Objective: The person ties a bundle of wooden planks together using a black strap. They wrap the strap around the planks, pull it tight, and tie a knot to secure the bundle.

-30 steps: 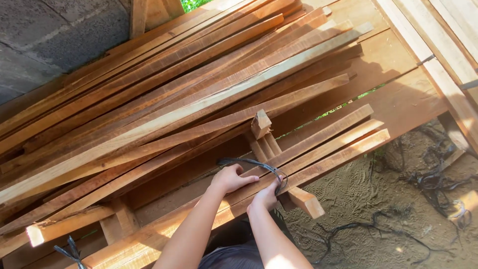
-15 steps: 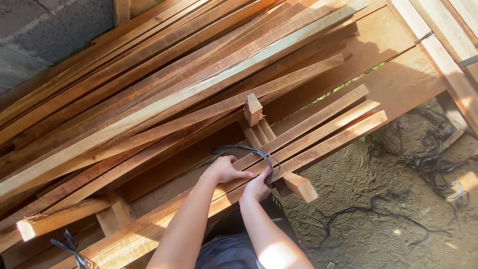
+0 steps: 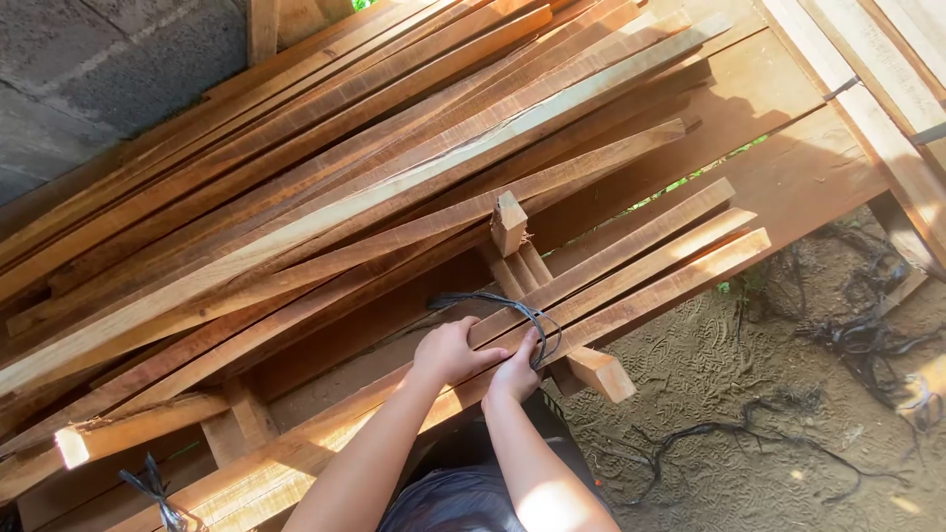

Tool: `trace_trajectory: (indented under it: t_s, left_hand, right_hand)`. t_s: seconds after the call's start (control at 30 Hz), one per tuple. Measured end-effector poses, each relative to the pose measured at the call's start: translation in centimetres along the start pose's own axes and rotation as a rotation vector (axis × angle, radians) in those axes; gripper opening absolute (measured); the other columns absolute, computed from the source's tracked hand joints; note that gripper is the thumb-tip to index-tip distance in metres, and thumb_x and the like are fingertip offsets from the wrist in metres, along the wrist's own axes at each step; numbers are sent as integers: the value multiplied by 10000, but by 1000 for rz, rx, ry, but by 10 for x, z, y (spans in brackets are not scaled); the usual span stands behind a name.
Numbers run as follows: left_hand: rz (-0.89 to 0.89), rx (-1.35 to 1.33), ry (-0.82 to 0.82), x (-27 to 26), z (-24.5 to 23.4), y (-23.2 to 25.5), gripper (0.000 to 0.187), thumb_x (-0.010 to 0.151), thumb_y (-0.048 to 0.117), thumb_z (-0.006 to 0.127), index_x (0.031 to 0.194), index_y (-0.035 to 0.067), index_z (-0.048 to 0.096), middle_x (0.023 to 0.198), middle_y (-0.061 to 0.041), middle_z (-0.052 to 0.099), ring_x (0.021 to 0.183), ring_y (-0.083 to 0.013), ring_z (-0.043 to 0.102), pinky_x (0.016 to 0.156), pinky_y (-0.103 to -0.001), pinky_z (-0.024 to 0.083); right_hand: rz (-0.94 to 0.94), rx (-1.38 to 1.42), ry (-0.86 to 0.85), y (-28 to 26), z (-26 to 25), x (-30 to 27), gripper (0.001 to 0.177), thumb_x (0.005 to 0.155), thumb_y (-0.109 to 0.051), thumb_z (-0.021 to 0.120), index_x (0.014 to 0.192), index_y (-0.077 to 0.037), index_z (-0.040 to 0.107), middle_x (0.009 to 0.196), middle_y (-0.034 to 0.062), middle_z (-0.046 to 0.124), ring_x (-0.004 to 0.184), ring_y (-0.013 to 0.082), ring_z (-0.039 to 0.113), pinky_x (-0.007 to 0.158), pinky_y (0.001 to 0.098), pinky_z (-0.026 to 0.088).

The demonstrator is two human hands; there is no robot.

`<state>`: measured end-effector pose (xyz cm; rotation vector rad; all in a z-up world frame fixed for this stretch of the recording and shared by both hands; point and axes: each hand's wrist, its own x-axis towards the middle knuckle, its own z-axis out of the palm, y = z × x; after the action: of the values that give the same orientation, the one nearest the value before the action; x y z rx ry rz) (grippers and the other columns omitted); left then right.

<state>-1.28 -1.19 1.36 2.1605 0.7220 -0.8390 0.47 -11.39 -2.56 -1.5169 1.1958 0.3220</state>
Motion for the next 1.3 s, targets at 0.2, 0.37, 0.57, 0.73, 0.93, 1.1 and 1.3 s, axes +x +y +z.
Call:
trace_trajectory:
  t_s: [0.2, 0.37, 0.57, 0.73, 0.93, 1.1, 1.3]
  left_hand:
    - [308, 286, 352, -25, 56, -35, 1196, 700, 678, 737, 1618, 109, 224, 1517, -117, 428, 1365, -296, 452, 1074, -440, 411]
    - [157, 512, 172, -50, 48, -19, 1378, 656, 732, 772, 1650, 103, 55, 1660, -108, 198, 1428, -286, 284, 1106, -464, 297]
    - [59, 513, 250, -39, 73, -19, 1307, 689, 460, 846, 1647, 89, 38, 1630, -142, 206, 1403, -350, 236, 1121, -558, 206]
    - [60, 515, 234, -31, 73, -22, 1303, 673, 405, 814, 1650, 81, 15, 1603, -139, 226, 1393, -343, 236, 1090, -542, 212]
    - [58, 478, 235, -25, 67, -25, 1343, 615, 550, 805, 1644, 142, 45, 1574, -89, 267, 1375, -290, 307, 1057, -500, 284]
    - [-24, 483, 299, -6, 84, -28, 1369, 536, 683, 774, 1613, 123, 141, 1501, -51, 357, 1330, -237, 386, 1030, -485, 335]
    - [31, 444, 378, -15, 87, -29, 1300, 579, 669, 758, 1601, 106, 186, 1481, -70, 373, 1334, -253, 397, 1040, -500, 319]
  right_hand:
    - [48, 71, -95, -31, -11, -25, 1003, 780, -728, 767, 1359, 65, 563, 1422, 279, 590, 1406, 353, 510, 1164, 433, 400]
    - [156, 183, -224, -51, -24, -32, 1045, 782, -684, 796, 1458, 45, 477, 1499, 274, 512, 1424, 376, 474, 1154, 459, 425]
    - [180, 136, -114, -34, -9, -11, 1094, 719, -782, 799, 1419, 18, 541, 1436, 237, 577, 1363, 345, 542, 1122, 466, 457]
    - [152, 134, -101, -32, -7, -9, 1088, 713, -787, 796, 1380, 41, 564, 1415, 270, 584, 1354, 375, 547, 1095, 499, 472]
    - [142, 157, -102, -31, -7, -9, 1105, 704, -795, 803, 1380, 44, 562, 1412, 272, 581, 1351, 386, 546, 1086, 509, 474]
    - [128, 140, -80, -34, -5, -14, 1115, 716, -806, 776, 1368, 73, 562, 1407, 277, 583, 1380, 392, 516, 1136, 527, 409]
    - [120, 88, -68, -37, -7, -19, 1107, 726, -831, 761, 1360, 62, 593, 1390, 239, 604, 1371, 350, 534, 1141, 484, 414]
